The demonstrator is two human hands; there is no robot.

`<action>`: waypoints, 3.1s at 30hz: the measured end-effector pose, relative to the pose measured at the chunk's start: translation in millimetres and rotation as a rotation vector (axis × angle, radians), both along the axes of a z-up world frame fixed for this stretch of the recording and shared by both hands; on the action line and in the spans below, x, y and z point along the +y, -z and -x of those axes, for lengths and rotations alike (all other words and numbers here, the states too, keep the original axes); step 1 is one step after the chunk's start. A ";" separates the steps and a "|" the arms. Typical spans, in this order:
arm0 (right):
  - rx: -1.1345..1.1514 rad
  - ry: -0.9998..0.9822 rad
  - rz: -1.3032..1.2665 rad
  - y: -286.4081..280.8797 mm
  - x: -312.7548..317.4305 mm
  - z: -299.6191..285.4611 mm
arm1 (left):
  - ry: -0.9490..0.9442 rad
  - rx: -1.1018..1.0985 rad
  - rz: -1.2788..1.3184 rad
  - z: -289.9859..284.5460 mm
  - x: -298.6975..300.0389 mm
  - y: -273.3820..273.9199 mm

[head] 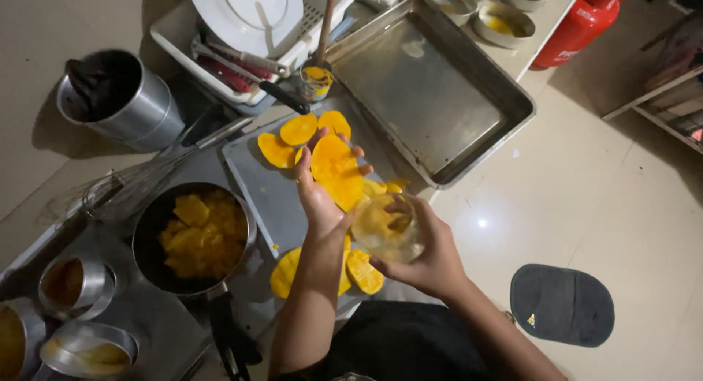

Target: Peeling mango slices using the rim of a glass and placing the flesh into a pot.

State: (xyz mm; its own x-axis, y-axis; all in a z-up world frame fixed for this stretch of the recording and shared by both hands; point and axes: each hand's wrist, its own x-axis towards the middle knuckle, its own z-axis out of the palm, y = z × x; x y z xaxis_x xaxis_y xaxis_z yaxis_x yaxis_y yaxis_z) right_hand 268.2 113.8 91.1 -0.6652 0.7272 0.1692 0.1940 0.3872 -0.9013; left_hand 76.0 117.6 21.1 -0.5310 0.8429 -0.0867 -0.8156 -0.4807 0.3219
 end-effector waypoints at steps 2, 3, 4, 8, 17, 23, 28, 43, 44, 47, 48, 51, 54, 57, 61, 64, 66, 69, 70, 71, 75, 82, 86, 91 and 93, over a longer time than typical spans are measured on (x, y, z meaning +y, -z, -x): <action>-0.034 0.030 0.013 -0.8 -4.4 2.1 | -0.039 0.046 -0.009 -7.0 -5.7 -7.9; -0.067 0.058 0.024 -1.0 -6.5 4.4 | -0.079 0.094 -0.019 -9.2 -8.7 -11.7; -0.067 0.055 0.028 0.4 -8.5 4.5 | -0.082 0.094 -0.015 -10.2 -11.5 -12.8; 0.026 -0.006 0.057 -2.5 -14.2 4.6 | -0.143 0.131 -0.029 -13.0 -21.0 -16.0; -0.037 -0.060 0.061 -5.4 -17.8 5.8 | -0.208 0.196 -0.217 -15.1 -36.7 -17.1; 0.020 -0.075 0.121 0.7 -22.4 -1.0 | -0.222 0.184 -0.251 -9.2 -39.5 -13.8; 0.080 -0.055 0.164 -3.0 -29.2 -5.6 | -0.309 0.161 -0.217 -2.3 -41.4 -17.2; -0.028 -0.081 0.073 -3.4 -29.3 -0.1 | -0.204 0.116 -0.320 -19.4 -67.5 -11.5; -0.012 -0.120 0.063 -3.9 -29.6 -0.6 | -0.214 0.080 -0.293 -17.6 -67.5 -13.7; 0.012 -0.158 0.059 -2.5 -31.1 1.1 | -0.222 0.065 -0.248 -14.3 -69.0 -21.3; 0.020 -0.159 0.070 -1.6 -31.5 2.6 | -0.223 0.084 -0.226 -13.1 -69.9 -23.9; 0.004 -0.151 0.075 -1.5 -34.0 4.1 | -0.175 0.117 -0.195 -13.0 -74.4 -16.7; 0.012 -0.163 0.116 3.0 -35.1 6.8 | -0.173 0.116 -0.178 -12.1 -80.3 -17.3; 0.001 -0.184 0.077 7.7 -33.7 8.4 | -0.106 0.097 -0.221 -11.2 -89.8 -30.8; -0.003 -0.202 0.146 10.2 -31.5 11.0 | -0.130 0.149 -0.206 -9.5 -94.6 -36.6; 0.008 -0.244 0.192 9.3 -27.8 12.3 | -0.098 0.255 -0.262 -8.1 -95.2 -37.9; -0.002 -0.264 0.176 10.6 -24.9 13.7 | -0.082 0.260 -0.296 -8.2 -95.4 -37.4; -0.028 -0.285 0.245 14.2 -21.8 14.4 | -0.047 0.288 -0.306 -8.1 -94.0 -32.6; -0.029 -0.287 0.247 15.9 -22.1 15.0 | -0.049 0.288 -0.304 -8.4 -93.4 -30.4; -0.014 -0.275 0.258 17.5 -22.1 15.6 | -0.051 0.291 -0.290 -8.7 -92.3 -28.5; 0.022 -0.255 0.241 10.3 -25.4 21.4 | -0.070 0.278 -0.270 -9.3 -87.9 -21.8; 0.017 -0.222 0.172 1.9 -29.9 17.5 | -0.305 0.044 -0.206 9.5 -87.9 -35.8; 0.025 -0.212 0.095 -4.7 -29.6 18.1 | -0.292 0.109 -0.196 6.1 -90.3 -39.0; 0.007 -0.244 0.067 -0.1 -25.1 23.2 | -0.254 0.224 -0.219 0.1 -88.3 -39.6; -0.010 -0.249 0.097 0.9 -24.3 23.1 | -0.264 0.238 -0.177 -2.3 -88.6 -40.0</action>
State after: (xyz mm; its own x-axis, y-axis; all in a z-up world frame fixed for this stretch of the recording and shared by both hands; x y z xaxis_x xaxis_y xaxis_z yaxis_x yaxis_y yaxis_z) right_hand 245.1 89.4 90.2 -0.8272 0.5531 0.0994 0.1125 0.3363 -0.9350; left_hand 78.3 29.0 61.2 -0.7195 0.6652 0.1995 -0.5686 -0.7292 0.3808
